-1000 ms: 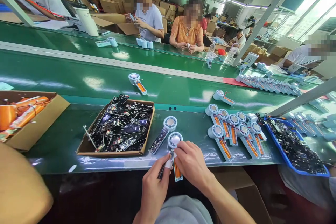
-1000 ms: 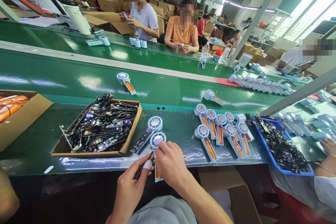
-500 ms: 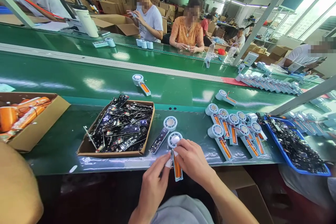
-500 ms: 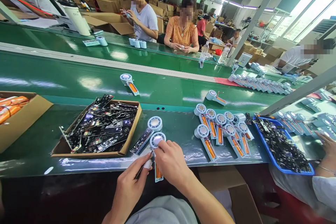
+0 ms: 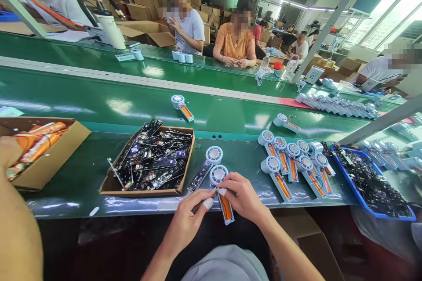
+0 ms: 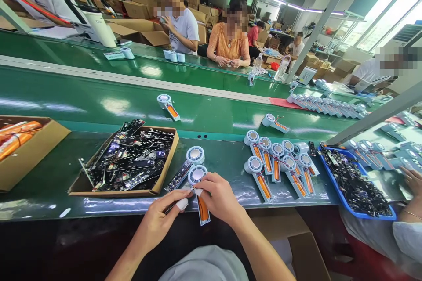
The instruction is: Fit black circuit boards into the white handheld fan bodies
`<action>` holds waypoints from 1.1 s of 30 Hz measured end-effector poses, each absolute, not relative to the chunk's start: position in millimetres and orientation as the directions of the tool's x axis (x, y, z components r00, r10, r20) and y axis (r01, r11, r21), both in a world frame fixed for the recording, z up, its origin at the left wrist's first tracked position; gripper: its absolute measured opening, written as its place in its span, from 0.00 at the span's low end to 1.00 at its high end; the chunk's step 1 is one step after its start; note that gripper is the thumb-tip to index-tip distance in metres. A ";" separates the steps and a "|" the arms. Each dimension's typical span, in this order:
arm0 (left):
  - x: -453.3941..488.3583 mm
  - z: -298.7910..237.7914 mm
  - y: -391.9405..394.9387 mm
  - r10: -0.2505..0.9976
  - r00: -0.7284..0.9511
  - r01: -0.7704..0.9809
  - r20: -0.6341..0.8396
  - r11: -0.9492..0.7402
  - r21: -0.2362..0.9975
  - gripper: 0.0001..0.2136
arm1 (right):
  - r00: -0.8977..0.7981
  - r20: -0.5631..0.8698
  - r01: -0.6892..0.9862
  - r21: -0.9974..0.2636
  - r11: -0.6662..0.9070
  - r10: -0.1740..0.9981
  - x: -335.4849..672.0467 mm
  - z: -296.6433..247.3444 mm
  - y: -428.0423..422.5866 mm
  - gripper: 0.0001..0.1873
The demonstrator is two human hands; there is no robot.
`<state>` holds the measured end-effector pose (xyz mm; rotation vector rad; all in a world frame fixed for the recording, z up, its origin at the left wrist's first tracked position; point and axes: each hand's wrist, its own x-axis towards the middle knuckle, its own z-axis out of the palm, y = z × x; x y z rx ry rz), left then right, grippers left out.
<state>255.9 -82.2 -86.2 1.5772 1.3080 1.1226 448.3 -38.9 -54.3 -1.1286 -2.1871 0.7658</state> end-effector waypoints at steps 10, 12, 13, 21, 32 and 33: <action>283.7 -85.3 -107.6 0.993 -0.046 0.229 -0.107 0.115 0.967 0.16 | -0.337 -0.159 0.258 -0.964 -0.071 0.928 450.5 -53.8 -51.0 0.11; 286.4 -90.3 -100.4 0.987 -0.032 0.171 -0.160 0.163 0.972 0.17 | -0.364 -0.156 0.150 -0.983 -0.108 0.918 449.0 -57.1 -50.5 0.11; 287.9 -92.0 -96.1 0.982 -0.014 0.146 -0.191 0.191 0.971 0.19 | -0.382 -0.139 0.124 -0.987 -0.099 0.914 448.7 -56.7 -51.0 0.10; 301.2 -88.3 -81.6 0.955 0.224 -0.250 -0.196 0.251 0.935 0.19 | -0.408 0.077 0.296 -0.931 0.211 0.910 459.1 -44.7 -70.0 0.11; 310.3 -78.5 -87.2 0.984 -0.159 0.206 -0.076 0.108 0.973 0.19 | 0.005 0.296 0.582 -0.778 0.238 0.955 447.4 -60.4 -77.1 0.17; 310.3 -79.0 -85.7 0.984 -0.171 0.232 -0.039 0.078 0.970 0.19 | -0.020 0.346 0.639 -0.717 0.278 0.938 447.8 -59.3 -76.3 0.16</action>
